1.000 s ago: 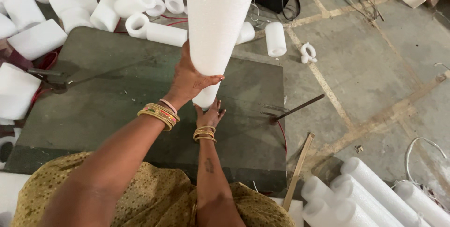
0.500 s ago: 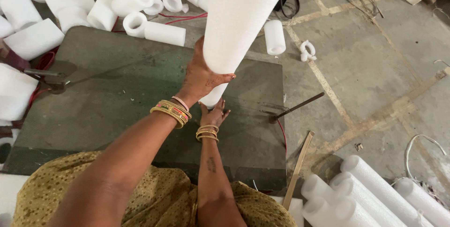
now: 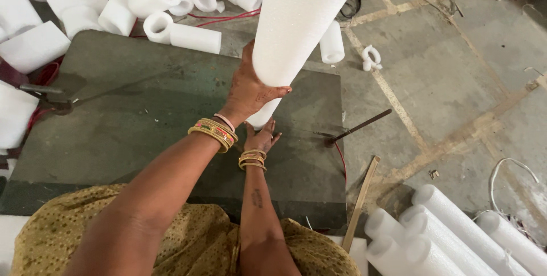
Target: The person sits on the floor and uses a heated wire cutter to slice long white foam rolls into smaller cylindrical pieces. They repeatedly position the foam roll against the wire, push it through to make a cut, and then separate the cut piece from the main roll.
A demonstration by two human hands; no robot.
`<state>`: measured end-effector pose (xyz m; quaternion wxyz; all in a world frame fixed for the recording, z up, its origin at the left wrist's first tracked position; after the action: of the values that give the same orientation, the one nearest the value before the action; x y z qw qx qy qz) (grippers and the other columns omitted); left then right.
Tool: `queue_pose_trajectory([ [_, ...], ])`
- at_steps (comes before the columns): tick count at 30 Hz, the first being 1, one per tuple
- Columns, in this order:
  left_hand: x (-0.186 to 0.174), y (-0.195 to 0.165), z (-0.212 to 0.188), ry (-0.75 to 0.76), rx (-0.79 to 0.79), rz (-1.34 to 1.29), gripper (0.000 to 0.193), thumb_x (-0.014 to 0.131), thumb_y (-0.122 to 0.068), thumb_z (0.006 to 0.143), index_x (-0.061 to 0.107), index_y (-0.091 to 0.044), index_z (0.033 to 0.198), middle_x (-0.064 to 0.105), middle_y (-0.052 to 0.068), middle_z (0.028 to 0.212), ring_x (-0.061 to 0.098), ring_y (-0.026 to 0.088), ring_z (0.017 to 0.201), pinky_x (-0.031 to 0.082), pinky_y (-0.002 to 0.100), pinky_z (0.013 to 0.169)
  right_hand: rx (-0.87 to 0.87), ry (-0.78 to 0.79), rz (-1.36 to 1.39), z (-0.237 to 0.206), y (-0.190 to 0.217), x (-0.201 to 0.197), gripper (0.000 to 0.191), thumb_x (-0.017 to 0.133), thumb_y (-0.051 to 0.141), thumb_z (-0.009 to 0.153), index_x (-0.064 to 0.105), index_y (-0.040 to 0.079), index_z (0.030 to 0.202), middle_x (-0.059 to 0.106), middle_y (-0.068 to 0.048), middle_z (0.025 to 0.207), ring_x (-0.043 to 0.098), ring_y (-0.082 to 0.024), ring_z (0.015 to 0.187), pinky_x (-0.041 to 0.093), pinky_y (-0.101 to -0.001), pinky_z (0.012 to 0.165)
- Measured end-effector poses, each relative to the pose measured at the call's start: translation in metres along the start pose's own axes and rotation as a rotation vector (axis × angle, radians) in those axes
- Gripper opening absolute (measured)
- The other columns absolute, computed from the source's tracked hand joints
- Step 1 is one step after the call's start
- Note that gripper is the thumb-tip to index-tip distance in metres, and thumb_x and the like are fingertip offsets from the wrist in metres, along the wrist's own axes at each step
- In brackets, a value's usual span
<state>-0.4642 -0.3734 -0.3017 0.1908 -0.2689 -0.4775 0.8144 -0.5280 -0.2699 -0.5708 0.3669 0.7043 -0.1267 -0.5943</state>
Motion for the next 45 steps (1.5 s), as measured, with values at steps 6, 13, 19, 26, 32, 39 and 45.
queue_pose_trajectory([
  [6, 0.004, -0.003, 0.002, -0.007, 0.044, 0.03, 0.119, 0.101, -0.031, 0.062, 0.026, -0.007, 0.151, 0.054, 0.019, 0.143, 0.06, 0.035, 0.129, 0.051, 0.044, 0.11, -0.032, -0.058, -0.026, -0.005, 0.002, -0.005, 0.092, 0.075, 0.049, 0.086, 0.035, 0.002, 0.155, 0.045, -0.013, 0.158, 0.033, -0.022, 0.151, 0.005, -0.0506, 0.127],
  [13, 0.002, -0.007, -0.002, 0.011, 0.073, -0.007, 0.117, 0.1, -0.033, 0.067, 0.025, -0.007, 0.153, 0.052, 0.02, 0.146, 0.059, 0.036, 0.132, 0.049, 0.045, 0.111, -0.013, -0.018, -0.051, -0.021, 0.014, -0.011, 0.094, 0.075, 0.043, 0.086, 0.027, 0.002, 0.155, 0.037, -0.014, 0.16, 0.028, -0.023, 0.152, 0.004, -0.0542, 0.125],
  [19, 0.001, 0.002, 0.0, 0.018, -0.019, 0.009, 0.118, 0.099, -0.032, 0.062, 0.027, -0.007, 0.151, 0.053, 0.017, 0.144, 0.06, 0.033, 0.13, 0.05, 0.044, 0.11, -0.019, 0.001, -0.101, -0.032, 0.023, -0.014, 0.09, 0.069, 0.037, 0.091, 0.022, -0.002, 0.157, 0.035, -0.014, 0.162, 0.023, -0.025, 0.156, 0.006, -0.0539, 0.127],
  [26, -0.023, -0.009, 0.004, -0.11, 0.158, 0.077, 0.112, 0.102, -0.029, 0.064, 0.033, -0.005, 0.148, 0.053, 0.02, 0.141, 0.061, 0.032, 0.127, 0.055, 0.042, 0.109, -0.123, -0.038, -0.209, -0.047, 0.032, -0.017, 0.087, 0.065, 0.039, 0.095, 0.02, -0.004, 0.156, 0.028, -0.017, 0.165, 0.018, -0.03, 0.155, 0.005, -0.0532, 0.124],
  [32, -0.107, -0.067, 0.046, -0.144, 0.335, -0.161, 0.1, 0.102, -0.026, 0.083, 0.032, -0.003, 0.151, 0.067, 0.016, 0.136, 0.072, 0.032, 0.123, 0.063, 0.041, 0.106, -0.174, 0.053, -0.236, -0.076, 0.036, -0.03, 0.078, 0.066, 0.037, 0.092, 0.033, 0.002, 0.153, 0.031, -0.012, 0.164, 0.019, -0.03, 0.154, 0.008, -0.0526, 0.125],
  [39, -0.248, -0.156, 0.01, -0.081, 0.367, -0.58, 0.071, 0.092, -0.021, 0.094, 0.041, -0.006, 0.141, 0.071, 0.011, 0.124, 0.078, 0.023, 0.114, 0.066, 0.04, 0.096, -0.344, -0.17, 0.884, -0.094, 0.054, -0.083, 0.03, 0.073, 0.02, 0.094, 0.071, 0.002, 0.118, 0.067, -0.015, 0.124, 0.056, -0.031, 0.12, 0.04, -0.0504, 0.105],
  [45, -0.337, -0.129, -0.077, -0.27, 0.171, -0.742, 0.033, 0.084, -0.016, 0.087, 0.066, -0.004, 0.113, 0.07, 0.009, 0.105, 0.072, 0.016, 0.097, 0.066, 0.033, 0.084, -0.368, -0.503, 1.066, -0.122, 0.104, -0.225, 0.031, 0.07, 0.022, 0.099, 0.066, 0.0, 0.121, 0.068, -0.012, 0.117, 0.067, -0.021, 0.101, 0.058, -0.0356, 0.089],
])
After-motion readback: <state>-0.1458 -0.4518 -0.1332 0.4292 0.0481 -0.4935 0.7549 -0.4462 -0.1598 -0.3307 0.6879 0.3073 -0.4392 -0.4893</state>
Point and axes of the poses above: each hand's wrist, its own z-axis towards the middle knuckle, its own x-axis out of the palm, y = z × x, the point moved 7 cm from there along z, towards the middle knuckle
